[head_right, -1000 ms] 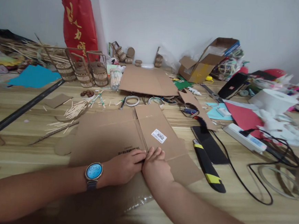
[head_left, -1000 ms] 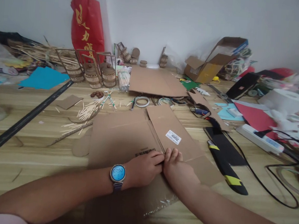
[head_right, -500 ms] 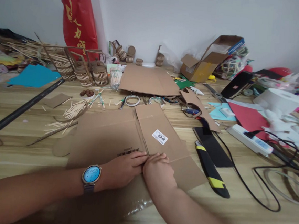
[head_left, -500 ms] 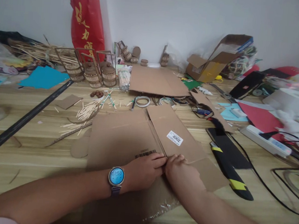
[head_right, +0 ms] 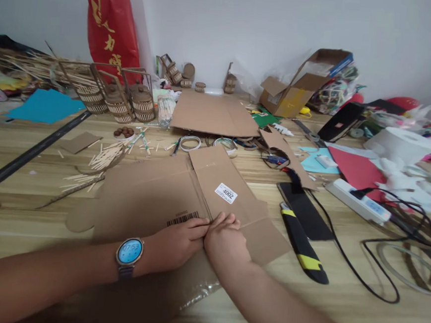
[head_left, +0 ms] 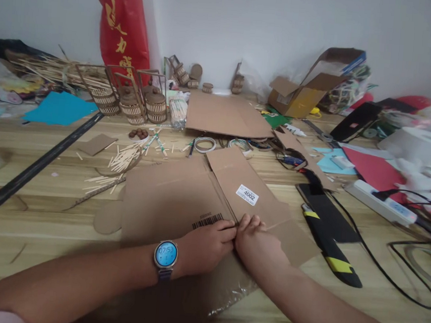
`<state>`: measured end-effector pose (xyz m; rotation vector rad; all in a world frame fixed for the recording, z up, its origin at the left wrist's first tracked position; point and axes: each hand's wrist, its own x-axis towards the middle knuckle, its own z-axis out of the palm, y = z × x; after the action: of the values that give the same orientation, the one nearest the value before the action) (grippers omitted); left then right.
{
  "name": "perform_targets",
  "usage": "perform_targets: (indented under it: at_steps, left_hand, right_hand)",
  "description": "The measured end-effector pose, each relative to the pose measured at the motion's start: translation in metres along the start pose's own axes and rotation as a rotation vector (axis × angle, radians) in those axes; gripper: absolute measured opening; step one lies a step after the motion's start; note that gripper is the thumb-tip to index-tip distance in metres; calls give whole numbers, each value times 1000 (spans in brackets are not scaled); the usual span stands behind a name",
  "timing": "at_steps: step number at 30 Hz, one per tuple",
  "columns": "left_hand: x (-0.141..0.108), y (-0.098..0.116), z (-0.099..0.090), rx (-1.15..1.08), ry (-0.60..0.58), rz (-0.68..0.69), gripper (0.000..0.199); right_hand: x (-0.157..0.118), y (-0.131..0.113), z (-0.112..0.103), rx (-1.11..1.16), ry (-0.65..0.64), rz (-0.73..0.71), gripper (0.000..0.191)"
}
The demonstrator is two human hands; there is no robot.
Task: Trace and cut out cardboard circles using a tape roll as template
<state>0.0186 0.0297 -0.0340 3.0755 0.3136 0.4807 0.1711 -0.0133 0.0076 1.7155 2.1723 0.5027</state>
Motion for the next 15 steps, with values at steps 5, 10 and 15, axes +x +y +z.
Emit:
perform_targets:
  at_steps: [5, 10, 15]
  left_hand:
    - [1, 0, 0, -7, -1, 12, 30]
    - [1, -1, -2, -23, -4, 3, 31]
    - [1, -1, -4, 1, -40, 58, 29]
  right_hand:
    - [0, 4, -6, 22, -59, -17, 42]
    - [-2, 7, -4, 86, -99, -21, 40]
    - [3, 8, 23, 218, -96, -49, 12]
